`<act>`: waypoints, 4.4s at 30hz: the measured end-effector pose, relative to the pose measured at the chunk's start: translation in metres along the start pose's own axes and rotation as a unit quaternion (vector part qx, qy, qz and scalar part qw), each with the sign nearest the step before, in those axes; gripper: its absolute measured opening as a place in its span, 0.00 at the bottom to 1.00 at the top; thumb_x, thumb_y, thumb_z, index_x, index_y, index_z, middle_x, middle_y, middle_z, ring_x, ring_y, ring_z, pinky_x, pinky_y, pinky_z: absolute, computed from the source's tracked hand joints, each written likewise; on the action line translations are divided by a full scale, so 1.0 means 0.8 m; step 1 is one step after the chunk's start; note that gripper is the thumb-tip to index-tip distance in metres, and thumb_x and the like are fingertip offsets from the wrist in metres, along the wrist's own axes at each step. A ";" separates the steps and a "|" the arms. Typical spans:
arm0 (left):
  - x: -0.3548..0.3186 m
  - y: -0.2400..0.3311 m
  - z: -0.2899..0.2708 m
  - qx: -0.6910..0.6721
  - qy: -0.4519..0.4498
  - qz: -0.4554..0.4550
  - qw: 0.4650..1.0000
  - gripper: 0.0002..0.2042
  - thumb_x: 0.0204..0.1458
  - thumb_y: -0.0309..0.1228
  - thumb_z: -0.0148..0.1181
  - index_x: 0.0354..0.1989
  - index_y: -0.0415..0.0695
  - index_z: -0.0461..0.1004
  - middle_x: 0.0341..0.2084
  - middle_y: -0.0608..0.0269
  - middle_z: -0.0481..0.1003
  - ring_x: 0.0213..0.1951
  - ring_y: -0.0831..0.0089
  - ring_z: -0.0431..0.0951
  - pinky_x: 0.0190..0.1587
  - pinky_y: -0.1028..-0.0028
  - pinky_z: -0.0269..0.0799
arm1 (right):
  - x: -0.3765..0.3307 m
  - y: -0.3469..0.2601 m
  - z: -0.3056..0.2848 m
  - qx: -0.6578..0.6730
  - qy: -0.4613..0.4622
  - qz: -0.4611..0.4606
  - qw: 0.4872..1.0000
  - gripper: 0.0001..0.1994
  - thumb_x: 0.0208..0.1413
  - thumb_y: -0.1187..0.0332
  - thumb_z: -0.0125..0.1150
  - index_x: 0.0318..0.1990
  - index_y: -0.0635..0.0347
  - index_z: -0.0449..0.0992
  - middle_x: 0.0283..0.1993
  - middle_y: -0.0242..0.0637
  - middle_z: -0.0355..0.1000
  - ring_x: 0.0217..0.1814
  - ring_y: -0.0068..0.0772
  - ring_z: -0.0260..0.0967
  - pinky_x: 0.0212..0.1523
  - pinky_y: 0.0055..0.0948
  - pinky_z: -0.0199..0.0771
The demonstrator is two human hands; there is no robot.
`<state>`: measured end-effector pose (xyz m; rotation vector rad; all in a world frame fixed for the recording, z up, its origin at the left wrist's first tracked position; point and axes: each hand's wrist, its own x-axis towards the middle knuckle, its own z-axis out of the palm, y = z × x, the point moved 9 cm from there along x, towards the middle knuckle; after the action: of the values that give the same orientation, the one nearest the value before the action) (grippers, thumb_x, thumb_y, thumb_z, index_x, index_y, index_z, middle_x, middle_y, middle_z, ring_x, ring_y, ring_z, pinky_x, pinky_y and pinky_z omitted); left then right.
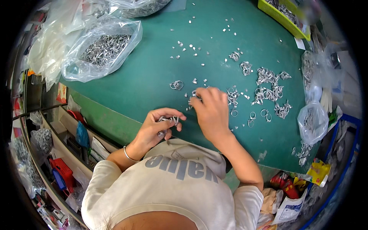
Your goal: The person assembles small silver metal rings and white plastic pieces by hand on a green workbench. They pick up individual components, link them together, and place the finished assemblies into a clear plastic bag. The process is repetitive, involving continuous picking, linking, and bagging of the small hardware items.
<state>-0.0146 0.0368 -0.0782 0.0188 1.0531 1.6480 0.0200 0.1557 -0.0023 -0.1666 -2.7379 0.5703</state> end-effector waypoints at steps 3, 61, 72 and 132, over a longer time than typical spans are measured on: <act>0.002 -0.004 0.008 -0.072 -0.025 -0.037 0.996 0.14 0.54 0.26 0.50 0.48 0.35 0.70 0.41 0.53 0.74 0.37 0.72 0.75 0.28 0.78 0.71 | -0.007 0.033 -0.017 0.276 0.020 0.166 0.946 0.07 0.43 0.78 0.62 0.33 0.62 0.76 0.35 0.33 0.70 0.37 0.30 0.64 0.38 0.28 0.62; 0.154 0.060 0.153 0.486 -0.107 0.187 0.847 0.18 0.46 0.17 0.51 0.48 0.41 0.70 0.43 0.58 0.64 0.45 0.69 0.66 0.43 0.74 0.66 | -0.118 0.259 -0.119 0.580 0.184 0.393 0.690 0.20 0.54 0.73 0.58 0.54 0.64 0.65 0.37 0.34 0.68 0.24 0.15 0.59 0.19 0.15 0.54; 0.107 0.008 0.178 0.748 -0.169 0.367 0.527 0.14 0.44 0.21 0.58 0.42 0.43 0.71 0.48 0.54 0.64 0.45 0.60 0.68 0.41 0.69 0.66 | -0.101 0.170 -0.127 -0.110 0.025 0.218 0.969 0.29 0.32 0.65 0.73 0.49 0.50 0.72 0.57 0.41 0.58 0.57 0.49 0.54 0.58 0.50 0.48; 0.103 -0.074 0.147 0.166 -0.149 -0.121 0.967 0.06 0.54 0.29 0.52 0.34 0.39 0.69 0.25 0.62 0.70 0.25 0.69 0.74 0.27 0.66 0.73 | -0.143 0.181 -0.071 0.574 0.079 0.411 0.704 0.07 0.50 0.77 0.59 0.38 0.63 0.72 0.28 0.23 0.65 0.25 0.13 0.61 0.24 0.13 0.59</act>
<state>0.0601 0.1724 -0.0850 0.3381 1.0416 1.1919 0.1537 0.2882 -0.0470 -1.0234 -1.5125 2.1862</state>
